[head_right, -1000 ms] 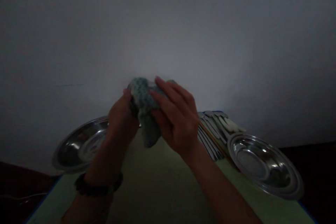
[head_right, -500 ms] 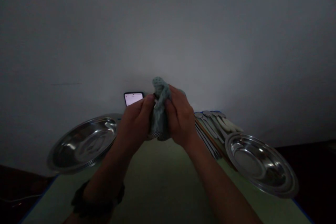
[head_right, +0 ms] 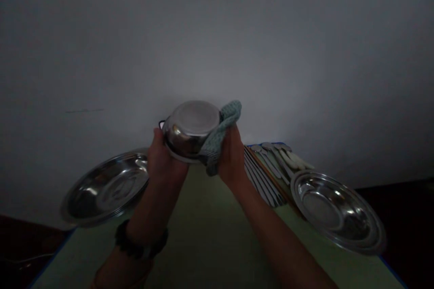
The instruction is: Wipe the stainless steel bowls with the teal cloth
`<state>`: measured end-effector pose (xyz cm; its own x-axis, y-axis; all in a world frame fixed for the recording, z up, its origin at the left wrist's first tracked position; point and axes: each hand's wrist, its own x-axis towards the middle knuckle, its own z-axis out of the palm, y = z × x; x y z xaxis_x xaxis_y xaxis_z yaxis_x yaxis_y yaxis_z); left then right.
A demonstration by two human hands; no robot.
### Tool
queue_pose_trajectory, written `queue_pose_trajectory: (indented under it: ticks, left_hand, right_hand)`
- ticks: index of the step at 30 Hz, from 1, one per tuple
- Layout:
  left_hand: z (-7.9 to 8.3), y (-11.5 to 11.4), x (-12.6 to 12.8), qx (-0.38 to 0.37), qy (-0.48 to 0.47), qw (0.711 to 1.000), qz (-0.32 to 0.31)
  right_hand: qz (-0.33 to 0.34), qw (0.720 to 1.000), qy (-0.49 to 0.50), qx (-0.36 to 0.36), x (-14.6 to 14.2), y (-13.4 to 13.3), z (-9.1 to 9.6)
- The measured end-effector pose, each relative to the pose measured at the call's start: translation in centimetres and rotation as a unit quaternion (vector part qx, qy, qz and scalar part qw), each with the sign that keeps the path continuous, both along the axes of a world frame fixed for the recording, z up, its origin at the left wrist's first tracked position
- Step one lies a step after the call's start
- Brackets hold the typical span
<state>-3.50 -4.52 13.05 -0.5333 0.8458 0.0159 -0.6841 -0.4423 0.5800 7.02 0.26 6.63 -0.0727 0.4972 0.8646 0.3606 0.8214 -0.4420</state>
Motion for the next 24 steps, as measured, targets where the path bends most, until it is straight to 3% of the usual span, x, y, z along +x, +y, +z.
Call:
queue_pose_trajectory:
  ticks: [5, 10, 12, 15, 19, 21, 24]
  left_hand:
    - [0.0, -0.3, 0.1, -0.025, 0.070, 0.997, -0.004]
    - [-0.3, -1.0, 0.6, -0.077, 0.219, 0.972, 0.030]
    - [-0.1, -1.5, 0.6, -0.091, 0.308, 0.946, 0.044]
    - [0.7, -2.3, 0.0, -0.099, 0.433, 0.896, 0.010]
    - [1.6, -2.9, -2.0, -0.133, 0.572, 0.809, -0.017]
    - [1.6, -3.0, -3.2, -0.161, 0.569, 0.806, -0.016]
    - [1.3, -2.6, -4.5, -0.199, 0.517, 0.832, 0.037]
  right_hand:
    - [-0.060, 0.996, -0.070, 0.004, -2.4, -3.2, 0.4]
    - [-0.073, 0.989, -0.116, 0.063, -2.0, -4.4, 1.6]
    - [-0.065, 0.987, -0.133, 0.061, -1.4, -4.6, 2.4]
    - [-0.038, 0.986, -0.152, 0.055, -0.5, -4.5, 3.4]
    - [0.057, 0.986, -0.158, 0.027, 0.4, -3.3, 3.7]
    - [0.054, 0.990, -0.133, 0.002, 0.6, -2.5, 3.4]
    - [-0.019, 0.997, -0.052, -0.048, 1.1, -1.4, 3.2]
